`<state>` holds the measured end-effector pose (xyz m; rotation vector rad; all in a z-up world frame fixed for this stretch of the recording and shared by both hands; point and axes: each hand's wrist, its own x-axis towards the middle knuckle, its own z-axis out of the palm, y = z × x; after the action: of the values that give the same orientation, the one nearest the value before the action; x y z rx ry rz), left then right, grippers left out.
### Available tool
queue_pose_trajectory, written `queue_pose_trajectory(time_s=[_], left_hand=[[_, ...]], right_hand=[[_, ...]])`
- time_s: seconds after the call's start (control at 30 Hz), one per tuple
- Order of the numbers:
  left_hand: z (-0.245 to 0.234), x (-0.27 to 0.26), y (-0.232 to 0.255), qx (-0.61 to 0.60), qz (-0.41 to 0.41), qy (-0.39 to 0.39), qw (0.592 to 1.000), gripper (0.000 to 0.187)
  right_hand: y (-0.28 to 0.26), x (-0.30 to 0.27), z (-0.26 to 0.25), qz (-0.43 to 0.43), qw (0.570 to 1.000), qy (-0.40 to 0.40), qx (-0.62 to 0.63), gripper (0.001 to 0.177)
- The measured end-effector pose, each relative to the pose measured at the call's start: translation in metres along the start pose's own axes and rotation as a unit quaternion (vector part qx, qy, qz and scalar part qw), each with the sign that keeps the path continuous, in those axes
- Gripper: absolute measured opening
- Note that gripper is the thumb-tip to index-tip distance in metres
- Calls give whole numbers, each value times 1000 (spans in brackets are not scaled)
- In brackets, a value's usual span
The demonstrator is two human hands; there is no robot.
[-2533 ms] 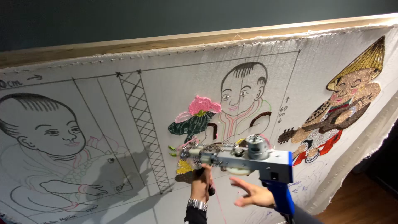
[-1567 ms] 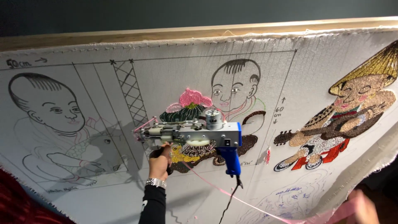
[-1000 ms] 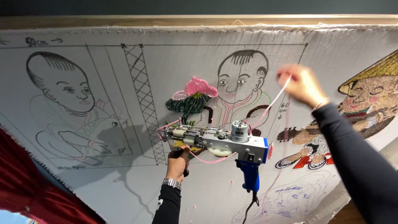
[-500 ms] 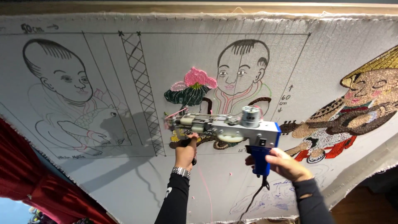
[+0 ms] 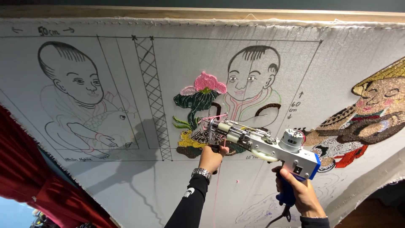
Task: The person tufts a rug by feeding pink yarn into a tufting gun and pressing it against a canvas to fill in a flower design. They periodically stop to pull the yarn through the gun and press the tufted sections with their hand.
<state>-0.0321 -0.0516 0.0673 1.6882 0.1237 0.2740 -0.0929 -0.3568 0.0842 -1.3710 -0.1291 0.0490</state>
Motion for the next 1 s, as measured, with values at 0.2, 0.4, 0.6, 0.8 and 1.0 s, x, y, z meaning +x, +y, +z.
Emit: queue_pose_trajectory(time_s=[0.2,0.4,0.6,0.8,1.0], left_hand=[[10,6,5,45,28,26,998,32],[26,28,-3,34,92,53,994,37],[23,21,57,98,105,74,987,56],[28,48,55,58,82,-8,995,50],[37,62,64,82,95,-19,992,47]], right_hand=[[-13,-11,9,5,1000,19,20,44],[-45,-24,31,87,993,59,59,37],[-45,-20,33,-88,991,63,-80,24],[-66,-12,27,-186,941,69,-275,20],[-89,-15,36,-312,894,52,-317,33]])
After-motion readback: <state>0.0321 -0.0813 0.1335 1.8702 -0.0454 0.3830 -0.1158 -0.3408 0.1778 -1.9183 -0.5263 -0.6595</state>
